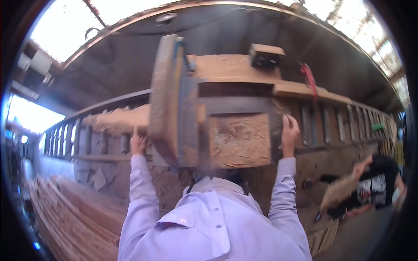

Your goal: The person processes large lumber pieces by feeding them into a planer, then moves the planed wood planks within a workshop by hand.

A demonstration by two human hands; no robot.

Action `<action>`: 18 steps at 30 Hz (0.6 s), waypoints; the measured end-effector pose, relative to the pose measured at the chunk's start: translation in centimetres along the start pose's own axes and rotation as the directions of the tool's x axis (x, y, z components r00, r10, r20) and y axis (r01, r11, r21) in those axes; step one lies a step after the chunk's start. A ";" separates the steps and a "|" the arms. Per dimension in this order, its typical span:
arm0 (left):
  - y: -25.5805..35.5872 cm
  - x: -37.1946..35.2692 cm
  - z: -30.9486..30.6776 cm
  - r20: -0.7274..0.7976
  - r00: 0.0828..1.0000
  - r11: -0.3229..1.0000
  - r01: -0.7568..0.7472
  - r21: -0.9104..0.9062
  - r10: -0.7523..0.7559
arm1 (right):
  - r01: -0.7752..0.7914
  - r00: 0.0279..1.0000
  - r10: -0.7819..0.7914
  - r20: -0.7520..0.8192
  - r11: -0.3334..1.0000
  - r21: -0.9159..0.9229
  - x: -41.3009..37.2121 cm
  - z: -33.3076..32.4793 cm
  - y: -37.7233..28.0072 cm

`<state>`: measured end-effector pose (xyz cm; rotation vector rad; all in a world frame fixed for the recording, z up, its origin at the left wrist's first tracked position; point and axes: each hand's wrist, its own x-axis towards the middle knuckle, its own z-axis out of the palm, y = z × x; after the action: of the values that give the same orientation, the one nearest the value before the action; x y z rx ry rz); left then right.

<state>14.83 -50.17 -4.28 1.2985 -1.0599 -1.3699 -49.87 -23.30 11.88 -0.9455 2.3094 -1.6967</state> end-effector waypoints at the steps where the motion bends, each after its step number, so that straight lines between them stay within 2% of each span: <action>1: 0.7 0.2 -0.3 -0.058 0.987 0.936 0.124 -0.330 -0.151 | 0.059 0.997 -0.068 -0.019 0.952 -0.300 -0.4 0.6 3.3; 2: 1.3 0.6 -0.1 -0.176 0.967 0.900 0.096 -0.424 -0.186 | 0.108 0.988 -0.149 -0.025 0.814 -0.571 -1.4 0.8 6.4; 3: 0.3 1.5 -1.0 -0.140 0.989 0.989 -0.032 0.144 0.052 | 0.139 0.983 -0.183 0.001 0.742 -0.655 -2.2 1.0 8.9; 4: -0.8 2.4 -2.1 -0.096 0.953 0.734 -0.155 0.661 0.287 | 0.175 0.974 -0.226 0.028 0.665 -0.726 -2.9 1.9 10.4; 5: 5.0 -1.1 1.9 -0.002 0.933 0.290 -0.110 0.951 0.360 | 0.186 0.976 -0.209 0.065 0.632 -0.753 -3.4 2.6 9.8; 6: 4.2 -0.9 2.1 0.006 0.879 0.321 -0.180 0.930 0.477 | 0.208 0.974 -0.199 0.108 0.597 -0.775 -3.3 3.0 8.6; 7: 2.8 -0.1 1.5 0.026 0.838 0.213 -0.168 0.963 0.544 | 0.242 0.962 -0.249 0.115 0.575 -0.781 -3.0 3.6 8.7; 8: 4.0 -0.4 3.5 -0.225 0.952 0.828 -0.047 0.558 0.206 | 0.265 0.949 -0.293 0.114 0.551 -0.791 -3.1 3.8 9.1; 9: 5.3 -0.9 5.6 -0.434 0.884 0.981 0.116 -0.154 -0.173 | 0.262 0.958 -0.253 0.136 0.575 -0.775 -2.7 3.6 8.4; 10: 6.0 -1.7 6.8 -0.459 0.887 0.976 0.064 0.207 0.040 | 0.271 0.954 -0.263 0.143 0.555 -0.787 -1.7 3.7 9.6; 11: 3.3 0.1 6.0 -0.319 0.937 0.965 0.205 0.165 -0.144 | 0.343 0.922 -0.352 0.163 0.543 -0.767 -1.2 3.8 10.1; 12: 0.7 0.9 5.7 -0.119 0.974 0.537 -0.002 0.843 0.191 | 0.325 0.936 -0.305 0.177 0.552 -0.768 -0.9 3.9 9.7; 13: 2.2 -1.4 7.2 0.134 0.889 0.279 -0.275 0.920 0.437 | 0.335 0.924 -0.341 0.171 0.512 -0.791 -0.6 4.2 10.8; 14: -1.0 0.1 6.7 0.250 0.856 0.373 -0.436 0.819 0.452 | 0.299 0.938 -0.319 0.138 0.537 -0.788 -0.7 4.6 10.1; 15: 1.6 -1.3 7.7 0.033 0.999 0.861 -0.045 0.507 0.032 | 0.309 0.920 -0.379 0.101 0.543 -0.781 -1.8 5.1 10.5; 16: 4.4 -3.0 9.2 0.095 0.897 0.901 0.434 -0.008 -0.431 | 0.304 0.903 -0.425 0.058 0.538 -0.786 -2.0 4.8 10.8; 18: 2.8 -2.4 6.0 0.237 0.961 0.989 0.133 0.069 -0.145 | 0.294 0.927 -0.364 0.088 0.561 -0.774 -1.6 4.5 11.3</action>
<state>8.99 -48.45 -0.73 1.2867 -1.1928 -1.6487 -51.22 -24.18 -0.29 -1.5451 3.1475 -0.7003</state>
